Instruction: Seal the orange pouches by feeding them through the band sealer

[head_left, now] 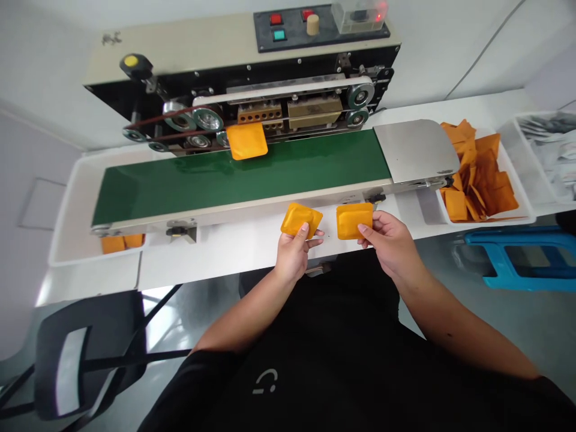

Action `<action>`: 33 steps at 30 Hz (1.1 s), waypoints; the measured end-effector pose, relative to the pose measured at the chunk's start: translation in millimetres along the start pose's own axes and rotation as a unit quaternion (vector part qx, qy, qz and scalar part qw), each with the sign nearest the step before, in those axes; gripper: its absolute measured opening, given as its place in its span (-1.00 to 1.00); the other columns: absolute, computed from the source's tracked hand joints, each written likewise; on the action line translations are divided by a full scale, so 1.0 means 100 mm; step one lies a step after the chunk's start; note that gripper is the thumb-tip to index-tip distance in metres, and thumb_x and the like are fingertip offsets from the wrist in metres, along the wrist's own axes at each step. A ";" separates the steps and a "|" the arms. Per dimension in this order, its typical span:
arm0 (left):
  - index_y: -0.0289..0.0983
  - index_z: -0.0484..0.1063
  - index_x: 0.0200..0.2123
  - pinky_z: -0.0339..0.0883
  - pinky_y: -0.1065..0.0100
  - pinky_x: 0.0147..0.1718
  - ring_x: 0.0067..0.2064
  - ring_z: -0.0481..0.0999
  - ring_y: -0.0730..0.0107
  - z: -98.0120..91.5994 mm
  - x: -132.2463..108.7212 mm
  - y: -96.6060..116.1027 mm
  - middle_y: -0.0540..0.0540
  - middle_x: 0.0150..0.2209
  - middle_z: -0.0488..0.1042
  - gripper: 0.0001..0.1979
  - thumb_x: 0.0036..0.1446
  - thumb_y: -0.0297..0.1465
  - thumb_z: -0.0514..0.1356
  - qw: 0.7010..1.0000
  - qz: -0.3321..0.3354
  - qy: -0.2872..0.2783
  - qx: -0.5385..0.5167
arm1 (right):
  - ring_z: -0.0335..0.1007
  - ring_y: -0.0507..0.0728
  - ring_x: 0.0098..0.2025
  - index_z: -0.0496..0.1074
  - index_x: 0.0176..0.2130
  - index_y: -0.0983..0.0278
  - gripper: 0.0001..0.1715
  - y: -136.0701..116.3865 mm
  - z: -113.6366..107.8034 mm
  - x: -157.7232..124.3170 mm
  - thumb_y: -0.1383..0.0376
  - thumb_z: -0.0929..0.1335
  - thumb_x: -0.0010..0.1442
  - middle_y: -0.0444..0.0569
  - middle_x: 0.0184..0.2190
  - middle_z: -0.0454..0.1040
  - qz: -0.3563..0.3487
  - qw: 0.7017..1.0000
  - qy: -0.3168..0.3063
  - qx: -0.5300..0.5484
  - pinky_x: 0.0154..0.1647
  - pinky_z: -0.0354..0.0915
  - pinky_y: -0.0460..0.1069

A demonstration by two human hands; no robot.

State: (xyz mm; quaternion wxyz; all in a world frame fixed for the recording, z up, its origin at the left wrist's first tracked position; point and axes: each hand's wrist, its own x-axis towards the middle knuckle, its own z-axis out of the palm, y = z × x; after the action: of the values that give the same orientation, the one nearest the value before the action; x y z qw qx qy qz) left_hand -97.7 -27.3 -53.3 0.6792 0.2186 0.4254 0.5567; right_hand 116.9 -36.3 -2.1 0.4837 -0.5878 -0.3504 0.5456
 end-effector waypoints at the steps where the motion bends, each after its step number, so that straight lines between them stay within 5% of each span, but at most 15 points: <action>1: -0.20 0.60 -0.01 0.64 0.27 -0.24 -0.22 0.72 0.31 -0.04 0.02 -0.01 -0.12 -0.01 0.69 -0.46 0.11 -0.02 0.60 1.000 0.003 -0.002 0.006 | 0.41 0.02 -0.46 0.56 -0.14 0.23 -0.55 -0.01 -0.02 0.00 0.09 0.65 0.09 -0.08 -0.35 0.59 0.001 1.000 -0.002 0.002 -0.44 0.35 -0.05; 11: -0.28 0.67 -0.10 0.64 0.23 -0.24 -0.25 0.73 0.21 -0.42 0.20 -0.14 -0.14 -0.25 0.72 -0.45 0.08 0.04 0.59 0.995 0.026 -0.004 0.097 | 0.46 0.02 -0.50 0.61 -0.12 0.19 -0.63 -0.40 -0.28 0.15 0.19 0.65 0.09 -0.12 -0.37 0.59 -0.036 0.999 0.019 0.016 -0.47 0.43 -0.05; 19: -0.30 0.71 -0.23 0.65 0.19 -0.16 -0.26 0.73 0.19 -0.54 0.22 -0.23 -0.18 -0.31 0.72 -0.52 0.12 0.02 0.58 0.992 0.022 -0.037 0.121 | 0.42 0.00 -0.60 0.60 -0.16 0.27 -0.67 -1.07 -0.52 0.77 0.40 0.63 0.07 -0.04 -0.42 0.61 -0.069 0.992 0.102 0.018 -0.58 0.39 -0.11; 25: -0.28 0.73 -0.25 0.65 0.20 -0.15 -0.24 0.73 0.18 -0.57 0.23 -0.21 -0.19 -0.31 0.72 -0.53 0.18 0.05 0.53 0.987 0.033 -0.063 0.144 | 0.45 -0.03 -0.53 0.55 -0.15 0.31 -0.82 -1.38 -0.44 1.28 0.57 0.47 0.36 -0.03 -0.44 0.59 -0.055 0.991 0.124 -0.016 -0.53 0.35 -0.16; 33: -0.30 0.71 -0.18 0.63 0.17 -0.11 -0.24 0.73 0.17 -0.56 0.22 -0.16 -0.23 -0.30 0.72 -0.53 0.20 0.03 0.53 0.987 0.023 -0.070 0.141 | 0.43 -0.05 -0.53 0.52 -0.10 0.33 -0.78 -1.40 -0.17 1.67 0.59 0.36 0.50 -0.08 -0.49 0.56 -0.042 0.993 0.098 -0.056 -0.47 0.36 -0.17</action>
State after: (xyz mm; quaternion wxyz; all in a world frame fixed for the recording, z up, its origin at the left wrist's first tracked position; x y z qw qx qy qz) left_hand -133.9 -21.3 -103.0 0.6566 0.3602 0.4457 0.4905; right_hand 176.6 157.8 79.3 0.5049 -0.6494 -0.3557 0.4437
